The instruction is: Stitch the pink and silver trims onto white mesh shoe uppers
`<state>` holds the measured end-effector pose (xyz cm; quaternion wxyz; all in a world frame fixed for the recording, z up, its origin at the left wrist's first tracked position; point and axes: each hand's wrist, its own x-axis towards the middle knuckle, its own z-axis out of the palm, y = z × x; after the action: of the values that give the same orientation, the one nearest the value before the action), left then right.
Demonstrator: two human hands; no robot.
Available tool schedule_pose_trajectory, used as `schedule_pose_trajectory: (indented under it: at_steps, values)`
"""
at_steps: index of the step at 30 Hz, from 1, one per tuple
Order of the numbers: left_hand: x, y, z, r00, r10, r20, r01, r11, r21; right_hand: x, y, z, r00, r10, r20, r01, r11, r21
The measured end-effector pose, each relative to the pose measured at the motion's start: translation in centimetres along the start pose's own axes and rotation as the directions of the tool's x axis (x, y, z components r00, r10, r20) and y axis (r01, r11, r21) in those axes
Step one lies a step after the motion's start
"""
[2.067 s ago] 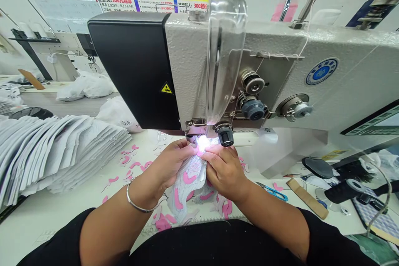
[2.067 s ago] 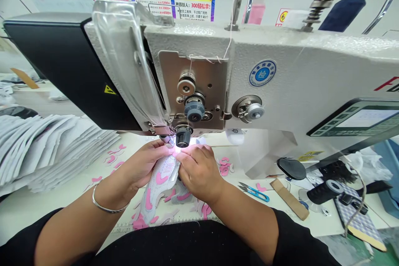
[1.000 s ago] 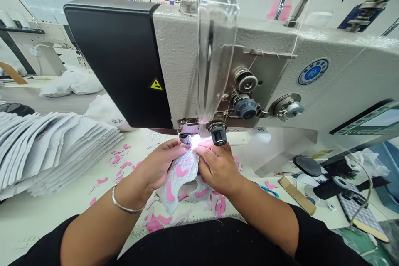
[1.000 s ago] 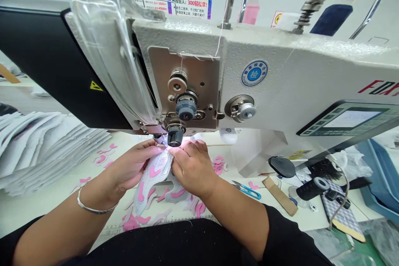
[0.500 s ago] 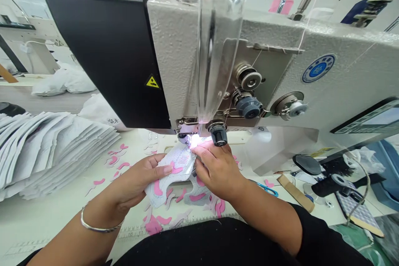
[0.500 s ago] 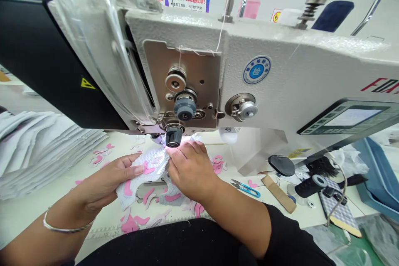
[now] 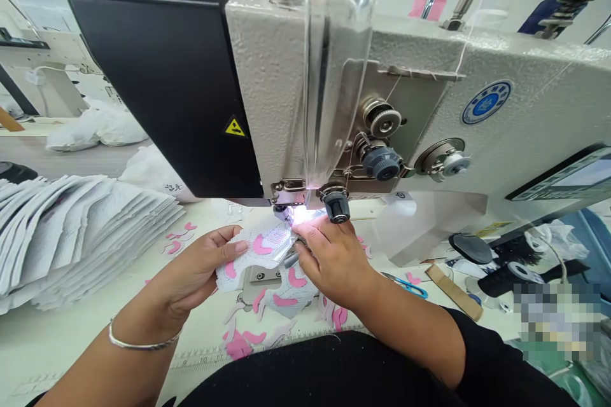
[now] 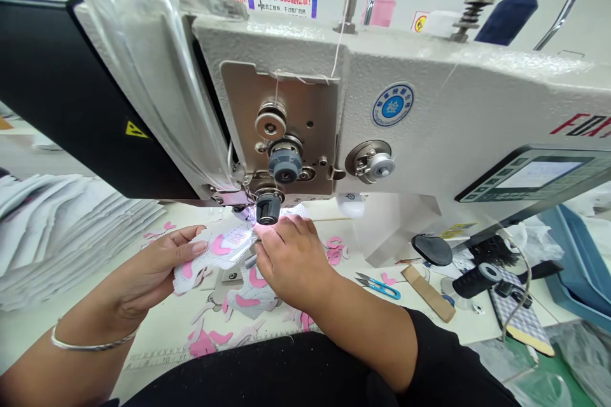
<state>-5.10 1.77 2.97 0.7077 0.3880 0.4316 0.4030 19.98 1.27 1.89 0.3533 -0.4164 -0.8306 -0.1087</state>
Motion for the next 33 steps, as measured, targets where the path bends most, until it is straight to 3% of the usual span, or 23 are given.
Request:
schedule_pose_trajectory:
  at_steps: [10,15,17,21,24,27,33]
  values:
    - [0.5,0.0,-0.4,0.996,0.074,-0.056,-0.08,0.99,-0.116,-0.3,-0.6,0.2,0.999,-0.004,-0.041,0.005,1.0,0.012]
    - [0.3,-2.0,-1.2,0.963,0.155,-0.222,-0.212,0.942,-0.259,0.3,0.3,-0.7,0.998,0.032,0.046,-0.037,0.995,0.093]
    - [0.1,-3.2,-1.4,0.965,0.211,-0.156,-0.245,0.937,-0.247,0.9,0.7,-1.1,0.989,0.088,0.119,-0.1,0.989,0.105]
    - [-0.3,-4.5,-1.2,0.934,0.338,0.112,-0.323,0.937,-0.133,1.9,1.2,-1.8,0.963,0.136,0.235,-0.177,0.971,0.162]
    - [-0.3,-4.6,-0.8,0.904,0.387,0.183,-0.373,0.922,-0.106,2.2,1.2,-2.2,0.945,0.135,0.298,-0.201,0.958,0.203]
    - [0.0,-4.4,-0.8,0.9,0.401,0.172,-0.392,0.916,-0.085,2.2,1.3,-2.5,0.935,0.128,0.33,-0.207,0.954,0.217]
    - [1.2,-3.5,-0.1,0.933,0.361,-0.011,-0.361,0.932,-0.033,1.3,0.8,-1.7,0.959,0.093,0.269,-0.14,0.977,0.16]
